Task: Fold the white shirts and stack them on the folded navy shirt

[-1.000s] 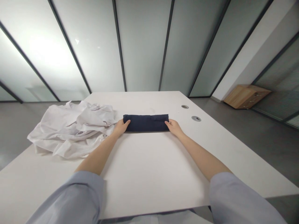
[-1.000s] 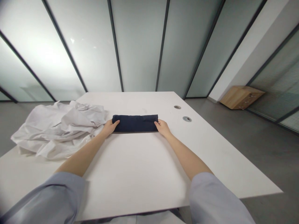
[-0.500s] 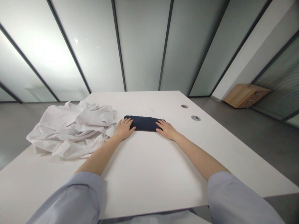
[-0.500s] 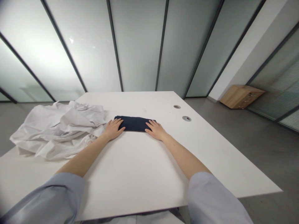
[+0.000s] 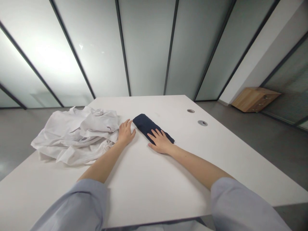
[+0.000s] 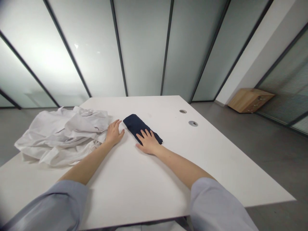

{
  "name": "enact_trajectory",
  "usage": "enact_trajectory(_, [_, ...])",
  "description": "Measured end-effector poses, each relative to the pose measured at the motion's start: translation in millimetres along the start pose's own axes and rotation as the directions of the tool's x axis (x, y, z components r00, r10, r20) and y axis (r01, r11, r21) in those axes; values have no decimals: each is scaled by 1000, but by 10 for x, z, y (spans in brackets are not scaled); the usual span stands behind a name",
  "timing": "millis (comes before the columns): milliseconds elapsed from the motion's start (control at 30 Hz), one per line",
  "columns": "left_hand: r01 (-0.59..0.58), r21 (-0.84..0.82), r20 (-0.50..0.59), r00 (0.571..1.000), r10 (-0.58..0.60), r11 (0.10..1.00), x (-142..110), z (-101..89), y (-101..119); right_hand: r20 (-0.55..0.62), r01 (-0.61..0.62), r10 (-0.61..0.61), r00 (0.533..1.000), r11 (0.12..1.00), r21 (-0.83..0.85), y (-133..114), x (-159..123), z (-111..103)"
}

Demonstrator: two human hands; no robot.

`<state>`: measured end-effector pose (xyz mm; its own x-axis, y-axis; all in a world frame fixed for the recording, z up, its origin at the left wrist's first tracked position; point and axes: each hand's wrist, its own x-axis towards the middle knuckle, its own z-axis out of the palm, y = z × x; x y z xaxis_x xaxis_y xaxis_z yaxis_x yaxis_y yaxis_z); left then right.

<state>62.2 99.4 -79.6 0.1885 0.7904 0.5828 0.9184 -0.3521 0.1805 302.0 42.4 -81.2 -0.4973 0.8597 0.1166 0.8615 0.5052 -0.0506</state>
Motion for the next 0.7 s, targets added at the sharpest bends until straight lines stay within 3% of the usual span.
enact_trajectory(133, [20,-12,40,999,-20,1000,-2,24,-46,65,-94,95,993,995,-16,232,28,30])
enact_trajectory(267, [33,-19,77,997,-31,999,-3,28,-59,88,-333,338,937,941,-65,950,-76,-62])
enact_trajectory(367, [46,-31,131,990,-42,998,-4,4,-39,46,-537,543,838,837,-106,1628,-275,-141])
enact_trajectory(533, [104,-40,179,979,-95,994,-4,-28,-10,6,-802,808,590,587,-114,2489,-665,-204])
enact_trajectory(600, [109,-40,185,978,-100,993,-5,-26,-13,23,-828,832,555,555,-80,2643,-749,-208])
enact_trajectory(700, [109,-33,192,976,-101,994,-6,-16,-23,42,-838,840,542,543,-50,2682,-773,-208])
